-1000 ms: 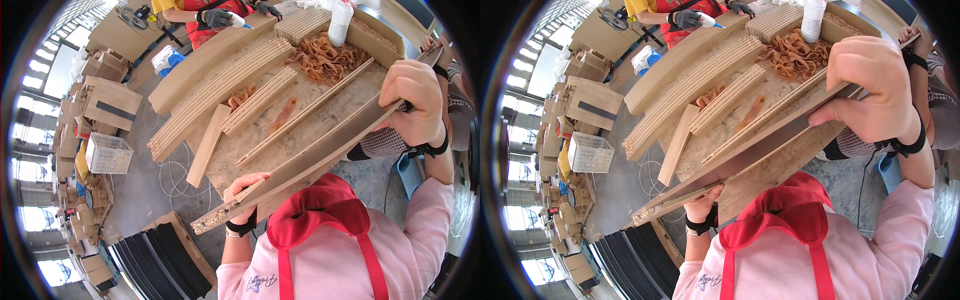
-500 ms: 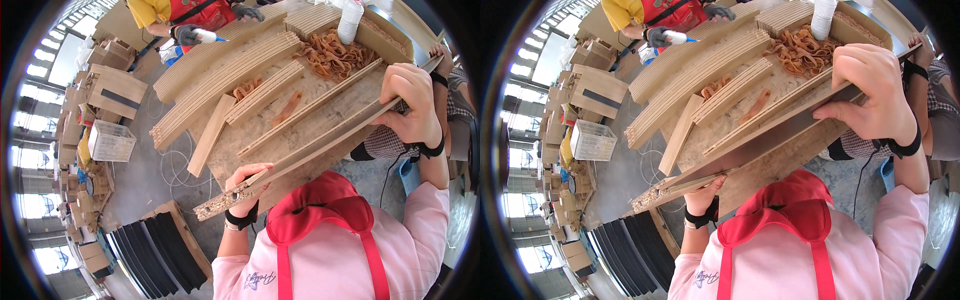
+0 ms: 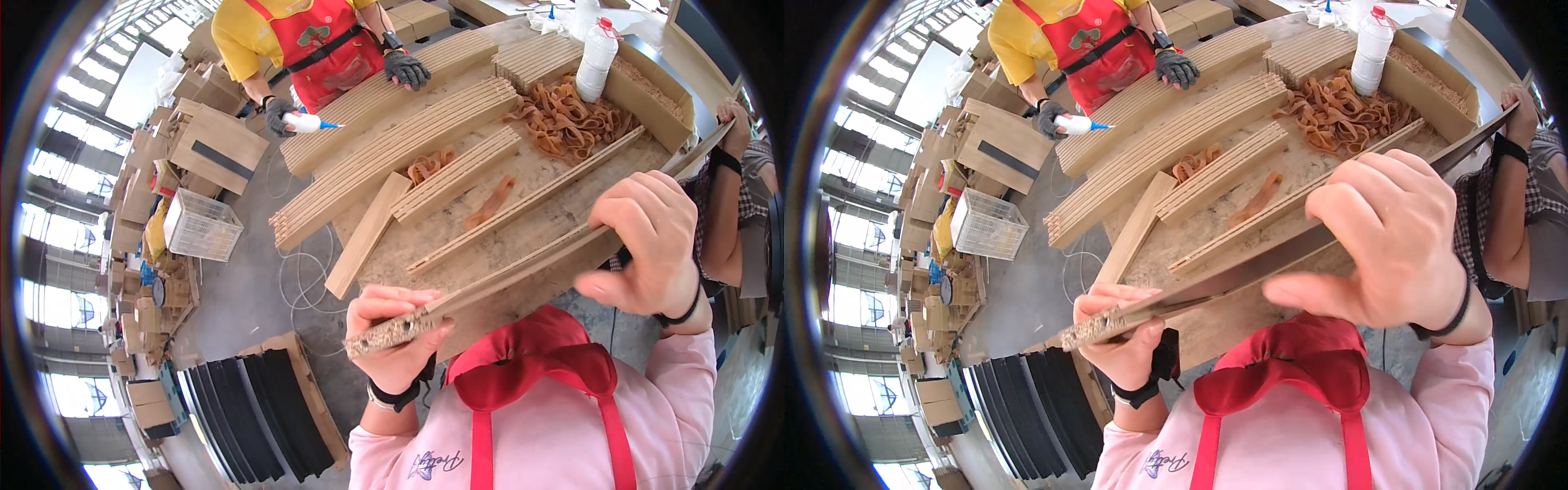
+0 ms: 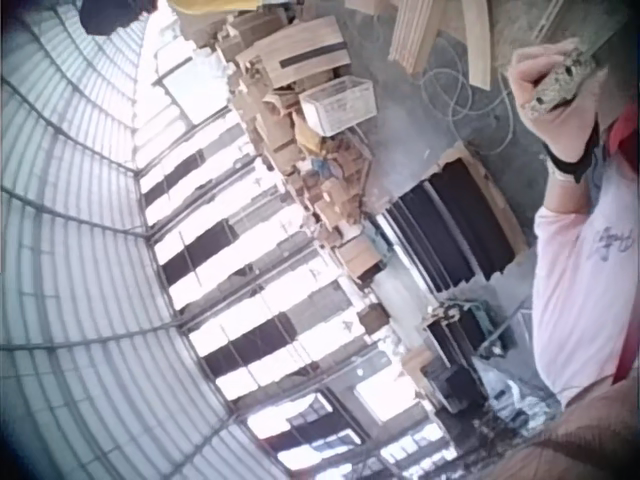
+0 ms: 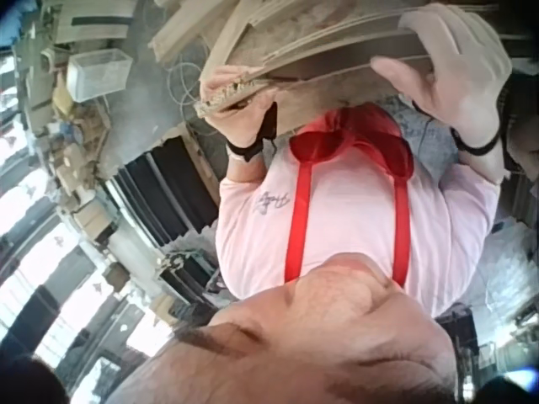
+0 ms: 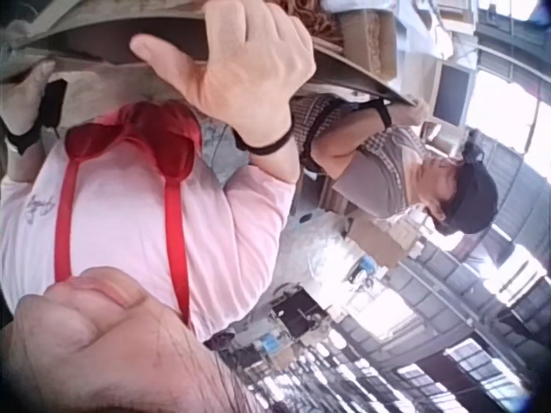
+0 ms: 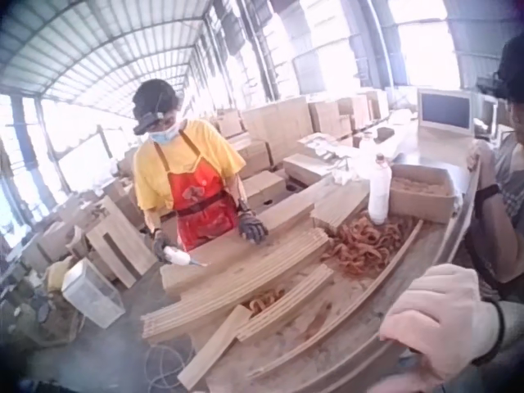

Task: The person applies glue from a bottle to the edges of small wooden pieces and then attaches them to a larger wooden frame. They handle the pieces one at a time, ensuring alignment before setting them down.

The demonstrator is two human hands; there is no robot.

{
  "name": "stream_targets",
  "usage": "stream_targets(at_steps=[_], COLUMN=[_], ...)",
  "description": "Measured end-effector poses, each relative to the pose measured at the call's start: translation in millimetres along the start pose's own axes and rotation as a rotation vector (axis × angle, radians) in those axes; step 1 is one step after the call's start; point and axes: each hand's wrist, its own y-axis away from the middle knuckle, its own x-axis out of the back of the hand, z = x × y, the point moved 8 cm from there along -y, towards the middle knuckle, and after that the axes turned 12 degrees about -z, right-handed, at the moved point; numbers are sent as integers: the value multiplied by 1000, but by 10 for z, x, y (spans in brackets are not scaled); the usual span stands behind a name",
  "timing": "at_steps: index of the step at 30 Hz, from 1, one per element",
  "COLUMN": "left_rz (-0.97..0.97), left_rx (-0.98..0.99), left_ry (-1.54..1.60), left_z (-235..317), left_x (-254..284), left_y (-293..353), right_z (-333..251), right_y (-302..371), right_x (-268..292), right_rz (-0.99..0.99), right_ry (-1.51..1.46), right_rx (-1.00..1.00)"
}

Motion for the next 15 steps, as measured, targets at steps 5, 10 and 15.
stream_targets(at_steps=[5,10,15], left_rz=[5,-66,-78], left_rx=[2,-46,-28], left_ry=[235,250,265], left_z=[-101,-103,-105], left_x=[26,19,42], left_y=[71,8,24], right_z=[106,137,86], right_y=[-5,-66,10], right_x=[-125,-138,-239], right_rz=[31,12,124], right_ry=[-97,-130,-49], right_rx=[34,31,17])
